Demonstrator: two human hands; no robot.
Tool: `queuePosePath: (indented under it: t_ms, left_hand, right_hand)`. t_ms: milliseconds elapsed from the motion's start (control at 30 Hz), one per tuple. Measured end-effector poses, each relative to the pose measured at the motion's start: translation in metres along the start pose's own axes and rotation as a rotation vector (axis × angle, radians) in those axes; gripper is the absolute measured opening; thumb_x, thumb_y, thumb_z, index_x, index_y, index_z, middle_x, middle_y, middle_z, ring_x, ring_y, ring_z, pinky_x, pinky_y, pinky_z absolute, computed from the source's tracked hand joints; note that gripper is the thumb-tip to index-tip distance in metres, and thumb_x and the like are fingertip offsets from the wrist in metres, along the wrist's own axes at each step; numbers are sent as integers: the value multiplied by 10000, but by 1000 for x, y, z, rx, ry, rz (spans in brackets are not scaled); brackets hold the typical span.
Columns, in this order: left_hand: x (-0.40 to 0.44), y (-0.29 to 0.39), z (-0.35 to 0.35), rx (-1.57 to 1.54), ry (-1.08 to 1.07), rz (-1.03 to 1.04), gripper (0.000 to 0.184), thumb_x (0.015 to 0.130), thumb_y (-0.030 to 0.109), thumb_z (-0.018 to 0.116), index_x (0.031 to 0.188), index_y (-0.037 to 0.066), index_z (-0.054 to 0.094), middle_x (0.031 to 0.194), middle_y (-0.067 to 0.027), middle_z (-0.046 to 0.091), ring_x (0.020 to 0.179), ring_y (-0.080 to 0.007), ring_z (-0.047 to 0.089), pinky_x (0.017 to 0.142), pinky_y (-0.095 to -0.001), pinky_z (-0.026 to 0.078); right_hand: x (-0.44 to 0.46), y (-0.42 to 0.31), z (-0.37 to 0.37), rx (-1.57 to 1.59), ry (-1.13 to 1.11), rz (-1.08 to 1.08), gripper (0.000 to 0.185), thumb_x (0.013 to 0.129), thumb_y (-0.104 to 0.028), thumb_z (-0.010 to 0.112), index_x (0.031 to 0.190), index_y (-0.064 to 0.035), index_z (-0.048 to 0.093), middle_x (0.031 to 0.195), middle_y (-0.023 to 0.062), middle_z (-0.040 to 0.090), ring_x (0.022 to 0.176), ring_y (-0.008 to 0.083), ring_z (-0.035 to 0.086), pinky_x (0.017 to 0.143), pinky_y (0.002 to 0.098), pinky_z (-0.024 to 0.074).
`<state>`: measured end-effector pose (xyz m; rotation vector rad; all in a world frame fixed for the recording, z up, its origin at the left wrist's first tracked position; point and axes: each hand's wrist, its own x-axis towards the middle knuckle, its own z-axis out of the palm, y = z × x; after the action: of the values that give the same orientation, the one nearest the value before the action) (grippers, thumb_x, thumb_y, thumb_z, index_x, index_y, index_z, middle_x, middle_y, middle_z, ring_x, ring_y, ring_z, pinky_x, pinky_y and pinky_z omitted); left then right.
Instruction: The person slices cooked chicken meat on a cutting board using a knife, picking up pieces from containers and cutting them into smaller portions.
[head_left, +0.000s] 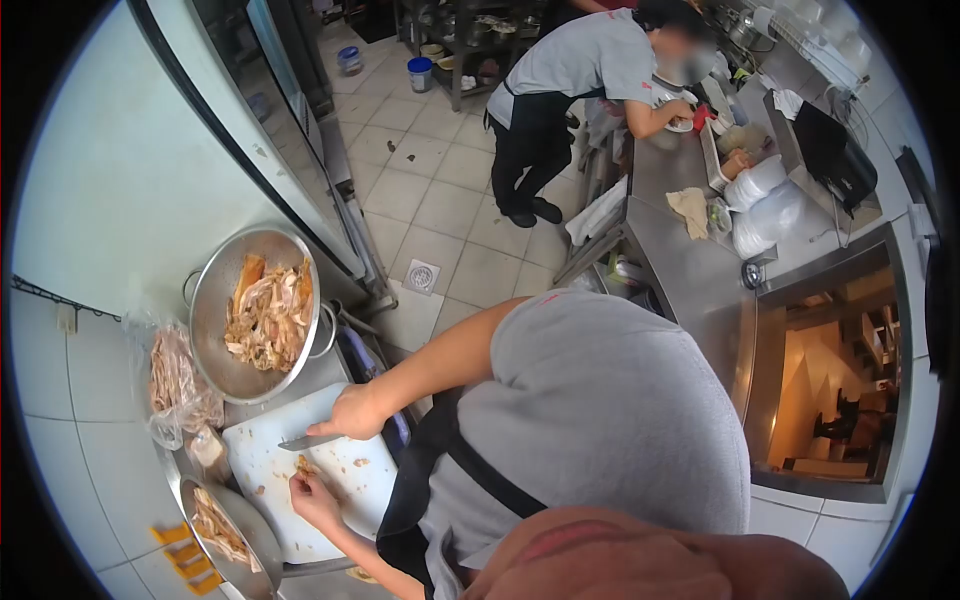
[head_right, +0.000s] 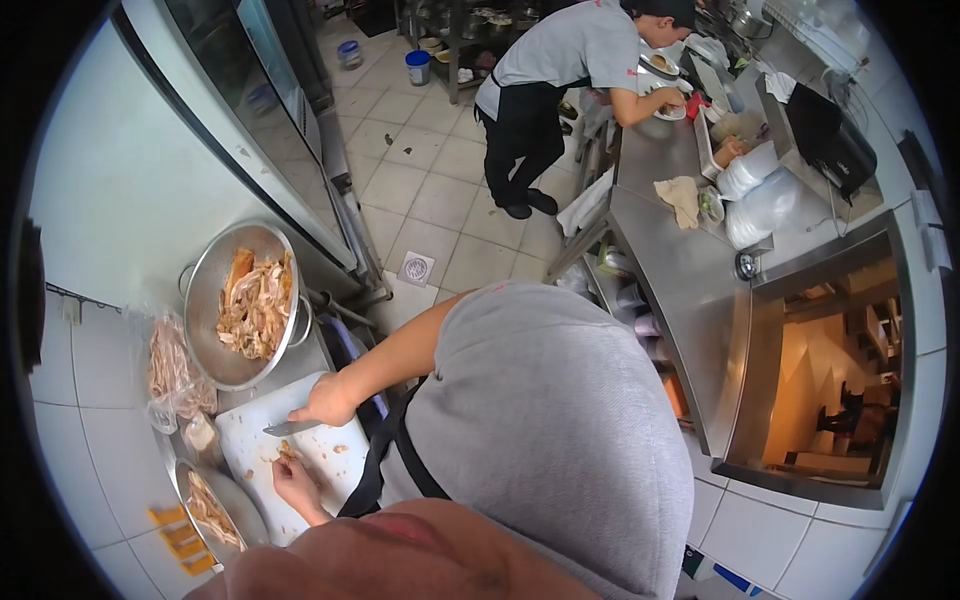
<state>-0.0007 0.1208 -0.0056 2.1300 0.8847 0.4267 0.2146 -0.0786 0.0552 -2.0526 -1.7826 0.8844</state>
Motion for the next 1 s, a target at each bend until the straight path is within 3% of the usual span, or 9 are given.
queuePosePath:
  t_ms: [267, 367, 433, 600, 667, 767, 867, 933, 1000]
  left_hand:
    - [12, -21, -7, 144, -16, -85, 234, 929, 156, 701, 925, -38, 569, 793, -134, 617, 721, -244, 521, 730, -399, 499]
    - [7, -1, -8, 150, 15, -198, 280, 921, 180, 729, 913, -30, 544, 792, -128, 611, 724, -255, 522, 735, -407, 500]
    - [-2, 48, -12, 45, 15, -467, 304, 915, 194, 749, 928, -34, 548, 812, -127, 617, 737, -266, 524, 748, -407, 503]
    - [0, 6, -23, 144, -113, -167, 297, 887, 192, 740, 959, -37, 565, 848, -119, 626, 766, -253, 529, 769, -400, 507]
    - [-4, -4, -25, 148, -176, -126, 289, 868, 177, 719, 1015, -41, 599, 889, -123, 654, 808, -246, 563, 803, -396, 516]
    - [0, -34, -14, 123, -121, -68, 370, 860, 143, 693, 1178, -42, 661, 1016, -165, 730, 943, -254, 671, 899, -384, 538]
    - [-5, 4, -17, 196, -158, -293, 439, 897, 210, 746, 1275, -6, 687, 1136, -187, 764, 1018, -326, 727, 924, -418, 565]
    - [-13, -2, -22, 249, -80, -178, 460, 890, 328, 781, 1216, 11, 713, 1123, -222, 760, 1014, -363, 737, 910, -434, 564]
    - [-16, -6, -24, 185, -35, -259, 421, 921, 377, 753, 1176, 43, 737, 976, -170, 766, 901, -295, 732, 836, -395, 558]
  right_hand:
    - [3, 3, 3, 12, 7, -15, 803, 951, -137, 524, 1693, -194, 223, 1119, 241, 727, 1051, 415, 712, 910, 501, 542]
    - [4, 5, 5, 19, 20, -27, 803, 950, -138, 528, 1692, -193, 225, 1113, 238, 729, 1032, 419, 714, 897, 506, 544]
    - [4, 6, 7, 18, 26, -19, 801, 950, -141, 529, 1690, -192, 228, 1109, 237, 731, 1023, 418, 715, 893, 507, 545]
    - [8, 9, 12, 15, 24, -15, 801, 944, -157, 542, 1685, -183, 238, 1108, 236, 734, 1019, 407, 718, 889, 509, 546]
    - [15, 14, 20, -74, 93, -70, 830, 973, -240, 624, 1688, -151, 211, 1012, 194, 749, 949, 383, 730, 847, 488, 561]
    - [27, 30, 40, -109, 197, -133, 807, 929, -149, 576, 1667, -171, 252, 820, 192, 708, 749, 387, 721, 675, 521, 575]
    - [10, 21, 24, -77, 100, -20, 796, 951, -137, 548, 1674, -273, 243, 819, 209, 709, 703, 385, 714, 621, 508, 575]
    - [12, 22, 26, -69, 91, -9, 817, 942, -153, 581, 1676, -270, 244, 837, 242, 707, 719, 395, 713, 630, 515, 570]
    - [10, 15, 19, -97, 104, -7, 820, 927, -149, 579, 1673, -268, 259, 816, 228, 709, 734, 403, 708, 682, 517, 571]
